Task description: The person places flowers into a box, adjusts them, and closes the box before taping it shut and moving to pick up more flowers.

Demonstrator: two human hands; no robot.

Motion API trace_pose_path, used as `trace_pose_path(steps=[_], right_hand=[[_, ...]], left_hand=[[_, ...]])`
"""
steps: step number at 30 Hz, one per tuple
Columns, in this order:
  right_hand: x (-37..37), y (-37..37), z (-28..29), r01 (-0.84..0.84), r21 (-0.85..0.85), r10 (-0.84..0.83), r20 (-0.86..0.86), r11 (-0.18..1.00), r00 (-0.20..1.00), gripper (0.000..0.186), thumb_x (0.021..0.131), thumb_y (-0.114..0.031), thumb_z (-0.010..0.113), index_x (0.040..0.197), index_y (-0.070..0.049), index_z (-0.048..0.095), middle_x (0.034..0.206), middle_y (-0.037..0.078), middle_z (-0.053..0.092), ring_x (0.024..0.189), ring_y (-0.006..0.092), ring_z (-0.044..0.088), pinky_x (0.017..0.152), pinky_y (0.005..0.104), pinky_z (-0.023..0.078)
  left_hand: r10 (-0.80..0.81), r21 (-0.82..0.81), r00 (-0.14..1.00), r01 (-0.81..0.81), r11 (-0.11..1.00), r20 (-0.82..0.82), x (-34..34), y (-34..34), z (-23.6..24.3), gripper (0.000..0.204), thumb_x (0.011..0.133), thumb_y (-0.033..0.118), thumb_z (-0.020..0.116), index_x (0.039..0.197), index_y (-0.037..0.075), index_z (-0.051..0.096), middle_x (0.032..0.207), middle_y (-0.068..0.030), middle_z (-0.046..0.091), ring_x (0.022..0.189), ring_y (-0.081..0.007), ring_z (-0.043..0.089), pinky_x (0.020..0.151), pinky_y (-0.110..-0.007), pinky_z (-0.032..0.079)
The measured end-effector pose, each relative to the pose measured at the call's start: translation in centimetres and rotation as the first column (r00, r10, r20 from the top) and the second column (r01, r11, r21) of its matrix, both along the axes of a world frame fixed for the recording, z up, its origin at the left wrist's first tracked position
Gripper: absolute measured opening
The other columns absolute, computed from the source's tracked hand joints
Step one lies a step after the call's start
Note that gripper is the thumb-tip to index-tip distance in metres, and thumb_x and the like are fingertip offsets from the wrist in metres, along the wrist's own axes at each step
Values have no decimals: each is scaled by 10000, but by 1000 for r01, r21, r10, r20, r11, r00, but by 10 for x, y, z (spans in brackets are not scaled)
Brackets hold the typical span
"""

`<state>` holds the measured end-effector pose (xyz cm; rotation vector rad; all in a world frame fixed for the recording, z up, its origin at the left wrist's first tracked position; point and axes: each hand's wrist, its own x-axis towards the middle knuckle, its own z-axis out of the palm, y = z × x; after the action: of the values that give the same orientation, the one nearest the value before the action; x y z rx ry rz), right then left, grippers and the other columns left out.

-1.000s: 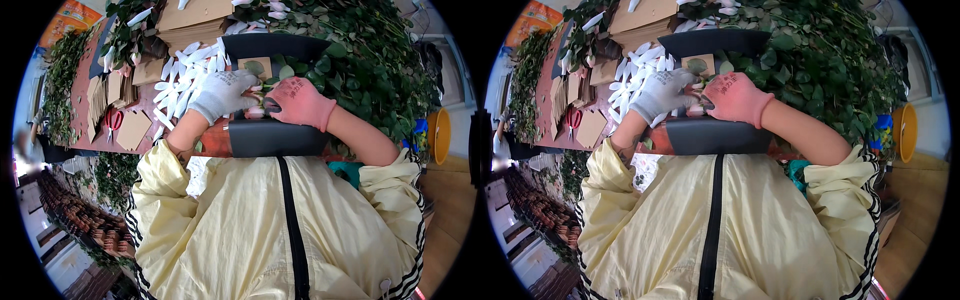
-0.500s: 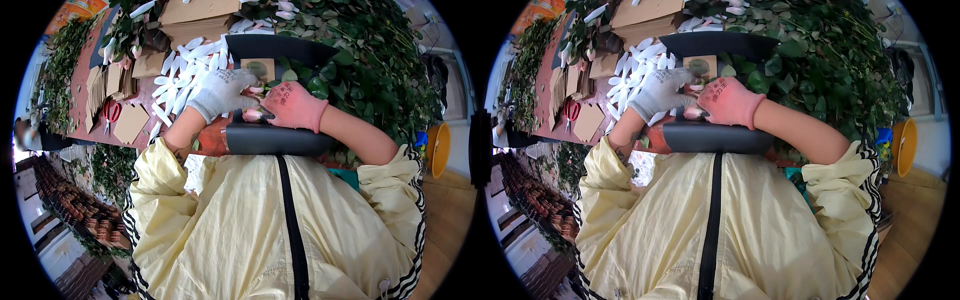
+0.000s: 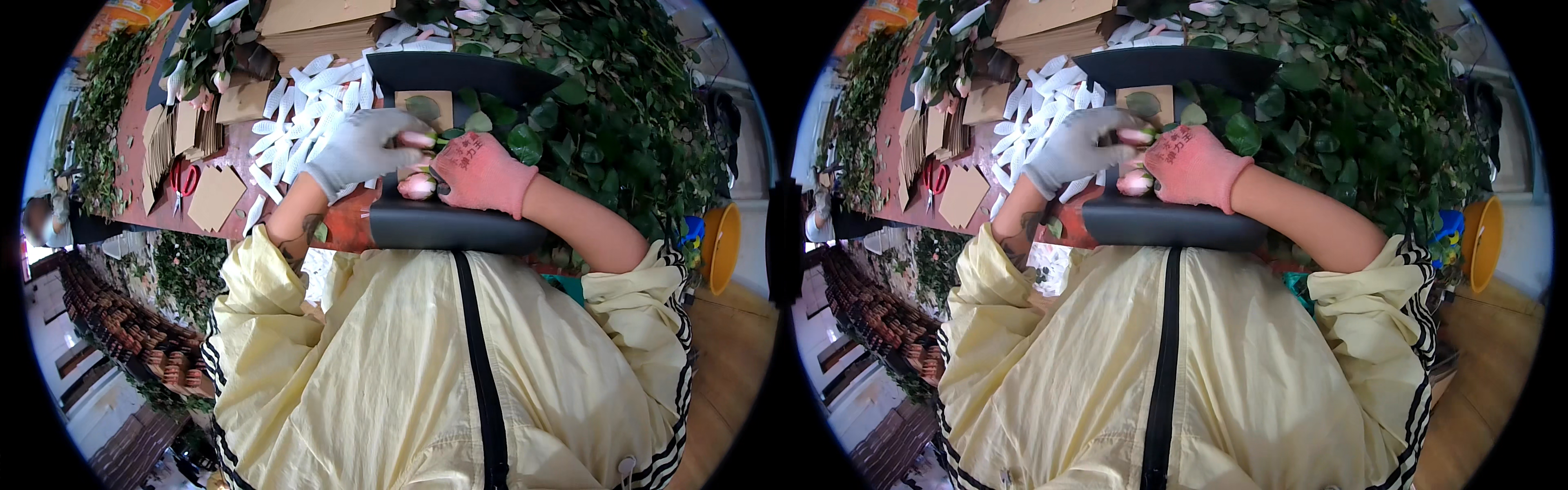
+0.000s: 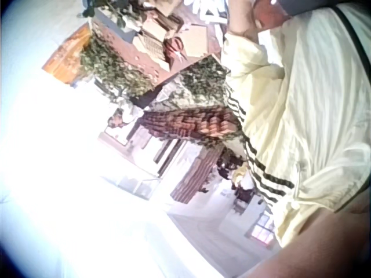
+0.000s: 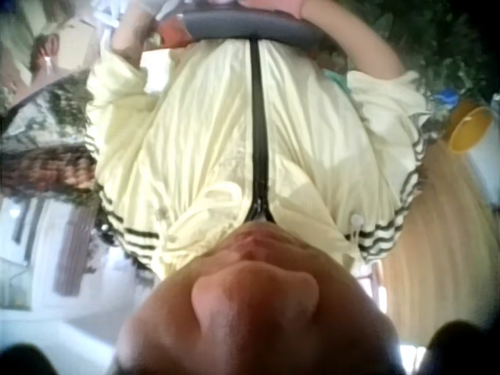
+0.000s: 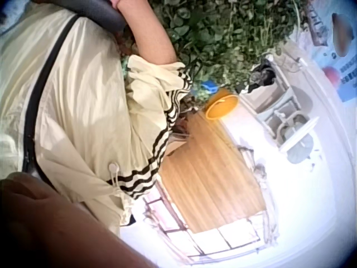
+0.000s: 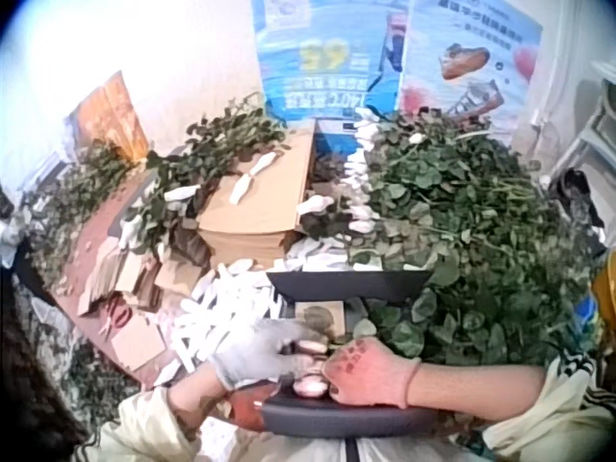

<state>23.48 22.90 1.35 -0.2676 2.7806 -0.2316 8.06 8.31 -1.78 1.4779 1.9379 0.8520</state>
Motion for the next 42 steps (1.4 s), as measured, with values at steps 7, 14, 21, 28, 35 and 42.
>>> trace_pose_path(steps=[7,14,21,28,35,42], right_hand=[[6,5,-19,46,-54,-50,-63,997,997,267,748,-322,574,817,-65,604,812,109,615,818,271,616,758,382,462],[3,2,-12,28,-43,-29,-28,999,999,281,762,-333,577,834,-62,593,815,112,613,828,269,615,765,386,463],[6,4,-12,26,-46,-30,-79,999,996,281,747,-324,612,846,-62,598,821,114,617,829,274,615,766,390,459],[3,-3,-13,41,-31,-44,-87,999,995,270,732,-303,611,853,-62,615,820,112,626,802,289,617,734,387,468],[8,2,-21,38,-121,-62,-204,992,977,228,722,-270,587,807,-61,624,801,117,626,806,287,620,745,392,476],[0,0,-19,156,-95,-158,-12,983,987,247,728,-294,607,840,-75,620,828,112,626,830,284,621,763,391,474]], left_hand=[[468,-109,882,-461,881,52,-10,12,-18,313,843,284,615,966,0,663,796,-131,677,709,-187,644,686,-306,487],[466,-266,882,-467,844,-70,-18,28,-26,388,770,364,656,924,8,668,826,-190,675,804,-341,652,751,-371,494],[374,-227,927,-357,906,32,-15,31,-37,349,768,314,676,939,10,661,840,-190,667,814,-306,654,751,-363,490],[378,-279,926,-359,891,14,-17,25,-38,351,781,317,655,950,10,655,842,-194,662,816,-319,649,763,-375,488],[165,-257,982,-138,957,87,15,-22,45,227,812,264,650,913,68,705,836,-123,685,795,-213,662,713,-304,502],[-266,35,958,264,964,104,13,-19,-1,187,800,170,667,972,114,715,892,-81,690,821,-209,654,754,-312,505]])
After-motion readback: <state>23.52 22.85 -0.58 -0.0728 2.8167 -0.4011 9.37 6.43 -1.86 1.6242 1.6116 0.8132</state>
